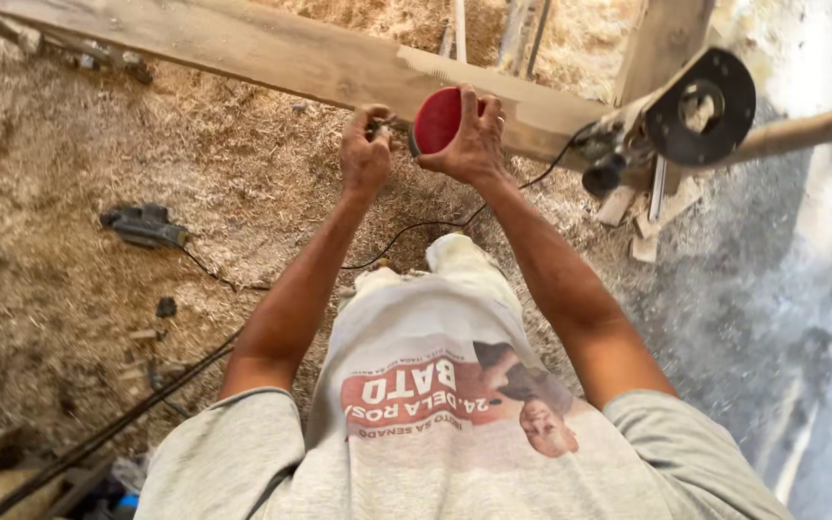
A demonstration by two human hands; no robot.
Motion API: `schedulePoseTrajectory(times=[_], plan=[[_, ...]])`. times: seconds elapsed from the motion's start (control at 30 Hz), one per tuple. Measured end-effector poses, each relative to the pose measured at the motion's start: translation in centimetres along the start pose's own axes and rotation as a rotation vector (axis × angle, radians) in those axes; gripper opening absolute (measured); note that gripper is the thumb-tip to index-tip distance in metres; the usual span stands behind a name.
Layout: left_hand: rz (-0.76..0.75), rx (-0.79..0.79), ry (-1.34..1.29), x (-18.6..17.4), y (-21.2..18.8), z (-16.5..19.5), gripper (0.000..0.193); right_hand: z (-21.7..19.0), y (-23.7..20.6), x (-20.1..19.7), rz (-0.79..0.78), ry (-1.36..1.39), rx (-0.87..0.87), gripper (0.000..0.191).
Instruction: The person stands at a workbench and picks small metal parts one at a time from a red bowl, turns and looks over each part in both hands, and sets some parts on the bench beside the bowl while reaching back into the bowl for the next piece.
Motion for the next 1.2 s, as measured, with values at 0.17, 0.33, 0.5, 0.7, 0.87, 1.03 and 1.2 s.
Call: schedulePoseTrajectory(times=[0.17, 0.33, 0.5, 0.7, 0.87, 1.03, 1.2], plan=[[0.18, -0.042, 0.263, 0.4, 5.4, 1.5, 0.026, -0.1, 6.3, -2.2, -0.033, -0.037, -0.146, 0.136], [0.214, 0.172, 0.507, 1.1, 9.0, 2.7, 0.021, -0.4, 10.0, -2.3, -0.058, -0.002, -0.2, 0.137], [0.008, 0.314, 0.769, 2.3, 13.9, 2.6, 0.019, -0.6, 13.5, -2.1, -0.028, 0.046, -0.263, 0.135], [-0.242, 0.393, 0.838, 2.3, 20.4, 1.3, 0.022, -1.5, 17.2, 0.4, 0.038, -0.02, -0.148, 0.136], [-0.424, 0.325, 0.789, 1.3, 22.4, 0.7, 0.051, -1.9, 17.8, 2.3, 0.075, -0.058, -0.029, 0.158], [-0.549, 0.301, 0.709, -0.9, 22.3, 1.2, 0.078, 0.3, 15.4, 1.9, 0.115, 0.145, -0.053, 0.173], [-0.786, 0.447, 0.778, 2.2, 22.8, 2.1, 0.109, 1.4, 14.2, 3.3, 0.156, 0.34, -0.124, 0.152]])
Point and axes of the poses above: each hand's wrist, its own y-axis towards the middle knuckle, its own x-axis out of the palm, z = x × y, the point moved 6 cm from there along y, towards the middle knuckle, and after that the axes turned 6 degrees about -z, right-handed, at the moved point
